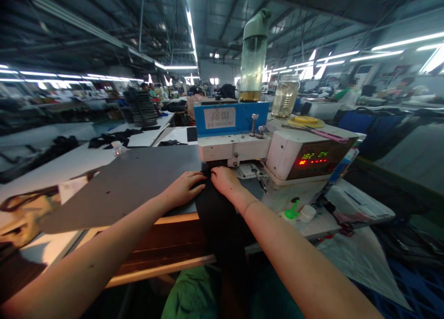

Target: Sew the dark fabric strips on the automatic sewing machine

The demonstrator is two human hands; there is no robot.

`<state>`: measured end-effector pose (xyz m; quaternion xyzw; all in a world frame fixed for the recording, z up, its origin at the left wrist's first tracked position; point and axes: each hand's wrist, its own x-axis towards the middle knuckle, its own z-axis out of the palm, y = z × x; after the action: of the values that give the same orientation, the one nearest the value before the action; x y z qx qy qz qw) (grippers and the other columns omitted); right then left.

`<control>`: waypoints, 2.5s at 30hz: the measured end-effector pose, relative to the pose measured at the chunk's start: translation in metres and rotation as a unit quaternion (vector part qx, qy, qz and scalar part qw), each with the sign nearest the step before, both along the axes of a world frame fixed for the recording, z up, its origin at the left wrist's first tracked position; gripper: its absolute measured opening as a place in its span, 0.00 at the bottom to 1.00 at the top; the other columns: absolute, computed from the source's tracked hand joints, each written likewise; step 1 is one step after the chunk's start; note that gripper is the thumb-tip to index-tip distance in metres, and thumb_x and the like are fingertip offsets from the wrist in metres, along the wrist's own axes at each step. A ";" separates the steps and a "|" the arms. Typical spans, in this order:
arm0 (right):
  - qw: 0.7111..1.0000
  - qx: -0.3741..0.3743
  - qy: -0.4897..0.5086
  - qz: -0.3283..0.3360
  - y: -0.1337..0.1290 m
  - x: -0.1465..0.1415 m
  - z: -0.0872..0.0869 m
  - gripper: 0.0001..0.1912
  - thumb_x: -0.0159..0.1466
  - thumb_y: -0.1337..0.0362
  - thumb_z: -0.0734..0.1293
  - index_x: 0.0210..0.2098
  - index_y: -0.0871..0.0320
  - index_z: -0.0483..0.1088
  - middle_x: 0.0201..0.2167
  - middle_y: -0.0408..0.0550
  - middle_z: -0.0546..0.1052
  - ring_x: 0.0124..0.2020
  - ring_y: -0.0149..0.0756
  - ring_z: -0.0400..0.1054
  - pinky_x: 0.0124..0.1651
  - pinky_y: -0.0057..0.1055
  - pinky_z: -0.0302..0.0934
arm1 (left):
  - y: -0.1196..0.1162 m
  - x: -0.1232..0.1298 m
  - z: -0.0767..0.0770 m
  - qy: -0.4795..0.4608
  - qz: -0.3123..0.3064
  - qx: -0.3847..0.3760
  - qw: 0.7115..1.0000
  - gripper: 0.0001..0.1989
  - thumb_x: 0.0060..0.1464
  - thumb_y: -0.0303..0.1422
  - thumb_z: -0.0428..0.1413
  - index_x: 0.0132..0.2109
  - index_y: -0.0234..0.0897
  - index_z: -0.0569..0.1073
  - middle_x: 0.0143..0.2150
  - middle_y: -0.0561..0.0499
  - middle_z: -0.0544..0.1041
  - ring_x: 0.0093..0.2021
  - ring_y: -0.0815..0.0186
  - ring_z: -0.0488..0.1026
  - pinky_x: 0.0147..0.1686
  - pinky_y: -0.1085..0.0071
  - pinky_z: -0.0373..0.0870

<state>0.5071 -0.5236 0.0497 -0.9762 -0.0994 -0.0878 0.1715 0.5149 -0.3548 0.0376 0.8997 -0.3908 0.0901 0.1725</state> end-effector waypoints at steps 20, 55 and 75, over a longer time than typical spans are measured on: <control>0.998 -0.051 -0.020 -0.036 0.004 -0.001 -0.004 0.15 0.61 0.66 0.57 0.42 0.59 0.72 0.42 0.51 0.76 0.42 0.38 0.69 0.43 0.29 0.59 | 0.001 0.006 0.002 0.006 -0.006 0.004 1.000 0.17 0.57 0.37 0.49 0.50 0.33 0.69 0.52 0.44 0.69 0.54 0.62 0.63 0.56 0.66 0.58; 0.995 -0.093 -0.019 -0.038 0.008 -0.006 -0.002 0.15 0.63 0.67 0.55 0.43 0.60 0.70 0.42 0.53 0.74 0.41 0.37 0.68 0.43 0.29 0.59 | 0.002 0.000 0.004 0.012 -0.012 0.002 1.000 0.17 0.57 0.38 0.48 0.50 0.35 0.69 0.53 0.45 0.68 0.54 0.62 0.63 0.56 0.66 0.58; 0.993 -0.106 -0.019 -0.041 0.010 -0.008 0.000 0.15 0.64 0.68 0.54 0.41 0.60 0.70 0.40 0.53 0.74 0.40 0.38 0.69 0.42 0.30 0.59 | 0.002 0.001 0.003 0.009 -0.022 0.000 1.000 0.17 0.57 0.39 0.48 0.50 0.36 0.69 0.53 0.45 0.68 0.54 0.62 0.63 0.56 0.66 0.58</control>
<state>0.4992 -0.5140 0.0493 -0.9903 -0.0716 -0.1022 0.0615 0.5156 -0.3528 0.0404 0.8917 -0.4088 0.0776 0.1779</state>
